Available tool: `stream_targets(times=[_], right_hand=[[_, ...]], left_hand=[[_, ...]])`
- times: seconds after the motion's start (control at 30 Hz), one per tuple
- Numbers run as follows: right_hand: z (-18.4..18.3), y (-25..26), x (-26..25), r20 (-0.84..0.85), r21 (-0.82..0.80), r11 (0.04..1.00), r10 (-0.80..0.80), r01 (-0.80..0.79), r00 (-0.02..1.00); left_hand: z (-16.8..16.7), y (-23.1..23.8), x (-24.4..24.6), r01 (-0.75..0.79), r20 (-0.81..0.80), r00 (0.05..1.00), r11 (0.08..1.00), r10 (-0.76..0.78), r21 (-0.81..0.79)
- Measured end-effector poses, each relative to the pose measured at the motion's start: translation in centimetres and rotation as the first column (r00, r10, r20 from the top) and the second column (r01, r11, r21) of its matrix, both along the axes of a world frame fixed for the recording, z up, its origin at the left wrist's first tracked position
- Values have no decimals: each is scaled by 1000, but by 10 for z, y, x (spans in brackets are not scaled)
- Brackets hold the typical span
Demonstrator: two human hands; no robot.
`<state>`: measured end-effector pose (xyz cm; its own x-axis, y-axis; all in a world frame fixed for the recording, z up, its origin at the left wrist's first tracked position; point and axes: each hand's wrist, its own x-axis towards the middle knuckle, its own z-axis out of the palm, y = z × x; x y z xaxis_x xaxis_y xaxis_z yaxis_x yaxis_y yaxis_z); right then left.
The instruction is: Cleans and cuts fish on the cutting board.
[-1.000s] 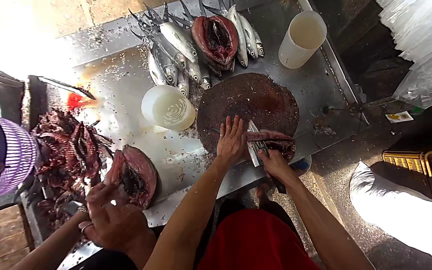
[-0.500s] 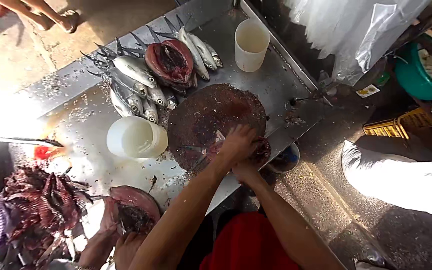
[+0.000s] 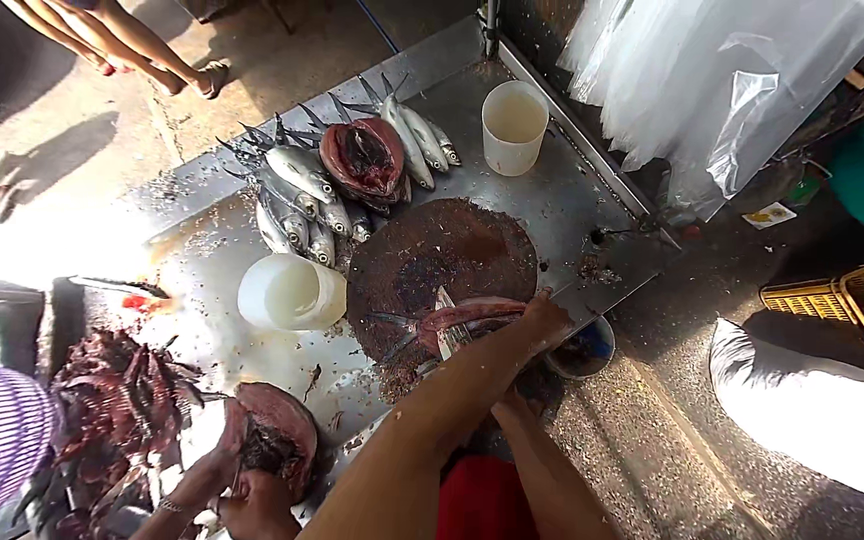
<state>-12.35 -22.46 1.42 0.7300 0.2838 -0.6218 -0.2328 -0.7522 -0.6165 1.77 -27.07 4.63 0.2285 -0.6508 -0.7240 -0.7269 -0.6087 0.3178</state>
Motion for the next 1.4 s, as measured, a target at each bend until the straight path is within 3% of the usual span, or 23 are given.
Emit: stream_targets(times=[0.03, 0.1, 0.27, 0.33, 0.4, 0.47, 0.57, 0.7, 0.8, 0.9, 0.97, 1.1, 1.17, 1.3, 1.4], right_hand=[[29, 2, 17, -113, -75, 997, -31, 23, 993], [56, 4, 47, -149, -163, 986, -54, 30, 987], [41, -3, 104, -223, -216, 975, 8, -57, 975], [37, -9, 116, -247, -238, 963, 65, -125, 967], [33, -13, 120, -235, -233, 957, 115, -170, 965], [28, -16, 118, -204, -227, 956, 139, -185, 969], [21, -18, 121, -171, -217, 954, 169, -205, 971], [21, -13, 123, -178, -237, 944, 192, -232, 965], [22, -10, 122, -163, -247, 947, 170, -207, 972], [19, -10, 117, -152, -244, 952, 151, -185, 977], [18, -11, 117, -153, -230, 957, 143, -176, 978], [16, -15, 119, -183, -180, 975, 95, -128, 978], [14, -10, 122, -173, -152, 985, 52, -79, 984], [18, 12, 125, -115, -188, 981, 30, -51, 993], [17, 13, 122, -107, -199, 977, 59, -79, 993]], left_hand=[[11, 7, 10, -55, 11, 998, 996, 56, -68], [36, 23, 39, -191, 49, 978, 966, 202, -174], [33, 86, 117, -433, 176, 821, 795, 542, -425], [35, 123, 117, -546, 160, 681, 641, 714, -539], [29, 164, 83, -601, 126, 451, 405, 884, -689], [8, 201, 19, -637, 74, 221, 201, 973, -744], [-41, 224, -76, -731, 77, 21, 68, 997, -679], [-75, 215, -125, -690, 166, -33, 97, 986, -717], [-67, 214, -117, -759, 200, -23, 113, 979, -641], [-47, 213, -107, -882, 193, -31, 64, 981, -467], [-37, 214, -97, -939, 191, 12, 77, 981, -336], [-26, 225, -80, -953, 188, 182, 220, 965, -210], [-22, 234, -70, -942, 201, 191, 237, 961, -236], [-36, 246, -64, -864, 258, 88, 203, 962, -460], [-56, 245, -81, -756, 158, 39, 133, 987, -641]])
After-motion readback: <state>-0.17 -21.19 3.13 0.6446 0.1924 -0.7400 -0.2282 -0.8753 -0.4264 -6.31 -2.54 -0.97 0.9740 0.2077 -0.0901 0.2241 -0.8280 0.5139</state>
